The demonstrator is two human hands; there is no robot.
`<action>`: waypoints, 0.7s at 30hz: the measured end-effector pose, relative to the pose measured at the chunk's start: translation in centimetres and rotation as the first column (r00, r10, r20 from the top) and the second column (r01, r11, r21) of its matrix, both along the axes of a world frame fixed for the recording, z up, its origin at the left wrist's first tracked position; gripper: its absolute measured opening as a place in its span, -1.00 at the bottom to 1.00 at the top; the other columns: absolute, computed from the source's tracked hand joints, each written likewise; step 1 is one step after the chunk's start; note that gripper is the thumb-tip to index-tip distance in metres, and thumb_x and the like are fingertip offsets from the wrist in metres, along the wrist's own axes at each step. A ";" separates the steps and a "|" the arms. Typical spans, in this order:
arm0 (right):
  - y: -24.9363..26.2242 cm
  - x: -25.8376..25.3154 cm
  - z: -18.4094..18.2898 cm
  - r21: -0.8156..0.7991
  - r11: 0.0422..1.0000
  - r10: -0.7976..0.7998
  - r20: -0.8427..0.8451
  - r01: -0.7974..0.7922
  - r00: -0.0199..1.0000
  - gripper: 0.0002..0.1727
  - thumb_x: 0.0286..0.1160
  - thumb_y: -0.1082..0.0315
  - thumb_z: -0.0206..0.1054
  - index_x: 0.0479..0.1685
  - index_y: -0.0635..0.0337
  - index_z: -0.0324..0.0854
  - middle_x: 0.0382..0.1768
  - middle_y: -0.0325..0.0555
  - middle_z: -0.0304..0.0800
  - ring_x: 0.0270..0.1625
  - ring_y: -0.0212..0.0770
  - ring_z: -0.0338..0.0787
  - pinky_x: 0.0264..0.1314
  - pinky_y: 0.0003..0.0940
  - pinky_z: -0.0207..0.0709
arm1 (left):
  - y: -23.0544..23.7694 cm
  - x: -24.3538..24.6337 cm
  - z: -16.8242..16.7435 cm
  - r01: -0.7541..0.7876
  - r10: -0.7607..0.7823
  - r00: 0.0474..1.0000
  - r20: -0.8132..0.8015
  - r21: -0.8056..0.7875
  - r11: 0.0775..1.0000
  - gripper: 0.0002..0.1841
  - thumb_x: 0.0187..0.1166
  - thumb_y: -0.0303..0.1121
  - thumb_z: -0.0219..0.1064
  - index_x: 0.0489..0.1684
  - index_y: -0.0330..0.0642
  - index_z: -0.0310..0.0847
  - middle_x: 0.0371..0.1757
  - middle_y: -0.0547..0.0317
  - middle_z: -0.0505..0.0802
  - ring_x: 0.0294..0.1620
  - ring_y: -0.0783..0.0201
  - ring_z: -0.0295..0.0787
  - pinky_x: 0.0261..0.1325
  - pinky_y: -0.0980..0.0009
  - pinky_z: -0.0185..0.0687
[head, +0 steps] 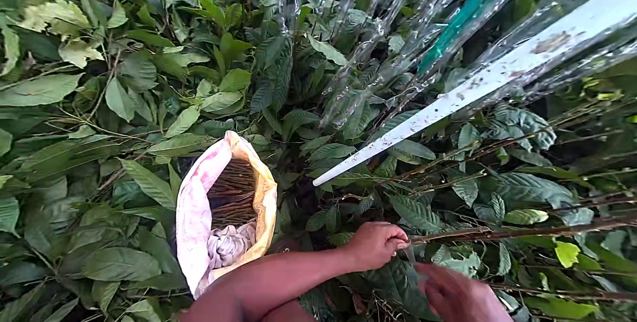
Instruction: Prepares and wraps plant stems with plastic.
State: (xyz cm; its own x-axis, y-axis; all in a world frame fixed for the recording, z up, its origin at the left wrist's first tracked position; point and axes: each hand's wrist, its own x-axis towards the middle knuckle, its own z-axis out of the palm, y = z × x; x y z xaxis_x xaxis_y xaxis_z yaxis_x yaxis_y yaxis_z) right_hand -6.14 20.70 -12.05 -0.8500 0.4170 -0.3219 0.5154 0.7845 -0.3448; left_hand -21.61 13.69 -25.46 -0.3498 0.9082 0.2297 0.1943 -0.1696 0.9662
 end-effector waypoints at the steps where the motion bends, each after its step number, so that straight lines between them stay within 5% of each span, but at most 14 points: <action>1: -1.3 0.5 1.0 0.029 0.991 0.130 0.023 -0.130 0.991 -0.62 0.58 0.47 0.31 0.34 0.33 0.72 -0.19 0.26 0.89 -0.23 0.21 0.90 -0.05 0.27 0.74 | 0.1 -0.1 0.0 0.009 -0.009 1.000 0.018 -0.001 1.000 -0.74 0.76 -0.39 0.20 0.07 -0.40 0.75 0.01 -0.18 0.84 -0.09 0.10 0.83 0.15 0.22 0.72; 3: -2.9 0.4 2.3 -0.056 0.970 0.241 0.099 -0.236 0.966 -0.64 0.60 0.43 0.32 0.34 0.23 0.71 -0.29 0.15 0.89 -0.33 0.13 0.89 -0.16 0.22 0.76 | 0.3 0.5 -0.3 0.067 -0.067 0.998 0.010 0.004 0.998 -0.75 0.75 -0.39 0.22 0.05 -0.39 0.77 -0.01 -0.17 0.85 -0.09 0.11 0.83 0.15 0.23 0.72; 5: -2.6 -1.1 3.3 -0.203 0.969 0.173 0.152 -0.141 0.973 -0.77 0.63 0.36 0.32 0.13 0.20 0.77 -0.27 -0.01 0.91 -0.33 -0.04 0.90 -0.19 0.05 0.80 | 0.6 1.4 -0.5 0.139 -0.137 0.988 -0.078 0.029 0.990 -0.76 0.73 -0.43 0.23 0.03 -0.41 0.79 -0.01 -0.20 0.86 0.00 0.05 0.83 0.24 0.16 0.69; 8: 2.4 -4.0 4.9 -0.407 0.912 -0.005 0.087 0.041 0.996 -0.60 0.62 0.38 0.19 0.41 0.14 0.58 0.10 -0.12 0.89 -0.18 -0.19 0.90 -0.36 -0.26 0.74 | 0.4 1.8 -1.2 0.193 -0.169 0.954 -0.246 0.077 0.978 -0.78 0.67 -0.51 0.24 0.05 -0.42 0.78 0.07 -0.24 0.86 0.17 -0.09 0.82 0.37 -0.02 0.64; 10: 5.9 -5.1 5.6 -0.240 0.969 -0.029 0.107 0.054 0.994 -0.51 0.69 0.44 0.07 0.60 0.07 0.41 0.40 -0.17 0.77 0.05 -0.22 0.89 -0.23 -0.28 0.73 | -0.3 1.3 -1.6 0.188 -0.153 0.946 -0.286 0.099 0.977 -0.77 0.65 -0.53 0.27 0.08 -0.37 0.82 0.13 -0.19 0.88 0.24 -0.05 0.82 0.45 0.03 0.61; 12: 7.4 -4.6 5.1 0.155 0.987 -0.002 0.270 -0.042 0.963 -0.50 0.75 0.46 0.08 0.65 0.03 0.43 0.42 0.06 0.73 0.27 0.10 0.83 0.19 0.16 0.70 | -1.0 0.2 -1.2 0.165 -0.148 0.962 -0.230 0.055 0.985 -0.79 0.62 -0.46 0.36 0.05 -0.35 0.82 0.13 -0.15 0.88 0.24 0.04 0.82 0.46 0.12 0.62; 14: 6.7 -3.6 4.0 0.342 0.934 -0.056 0.436 -0.107 0.898 -0.55 0.74 0.34 0.15 0.57 -0.14 0.54 0.31 0.27 0.72 0.37 0.39 0.70 0.26 0.44 0.57 | -1.3 -0.7 -1.2 0.110 -0.108 0.990 -0.096 0.025 0.994 -0.79 0.56 -0.39 0.44 -0.03 -0.35 0.83 0.05 -0.11 0.89 0.11 0.15 0.84 0.34 0.21 0.67; 18: 4.7 -2.2 2.4 0.307 0.942 -0.049 0.531 -0.138 0.846 -0.63 0.67 0.17 0.30 0.39 -0.05 0.69 0.25 0.19 0.79 0.38 0.33 0.70 0.34 0.40 0.53 | -1.6 -1.2 -1.6 0.086 -0.082 0.985 0.150 -0.022 0.996 -0.79 0.53 -0.38 0.48 -0.06 -0.36 0.80 -0.12 0.02 0.91 -0.11 0.34 0.86 0.18 0.35 0.77; 21: 2.8 -1.3 1.6 0.198 0.976 -0.018 0.482 -0.089 0.876 -0.66 0.64 0.25 0.34 0.31 0.12 0.70 0.13 0.13 0.86 0.27 0.24 0.80 0.35 0.35 0.56 | -1.4 -1.2 -1.2 0.079 -0.051 0.945 0.323 -0.074 0.994 -0.82 0.54 -0.43 0.48 -0.07 -0.37 0.77 -0.22 0.10 0.92 -0.23 0.37 0.90 0.08 0.39 0.84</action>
State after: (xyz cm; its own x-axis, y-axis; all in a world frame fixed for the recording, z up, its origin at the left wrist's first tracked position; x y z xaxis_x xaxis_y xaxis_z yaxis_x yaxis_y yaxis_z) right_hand -7.47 23.51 -10.41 -0.6289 0.4916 -0.6023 0.5448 0.8313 0.1096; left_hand -22.80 12.24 -26.65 -0.3319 0.9426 0.0363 -0.1368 -0.0862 0.9868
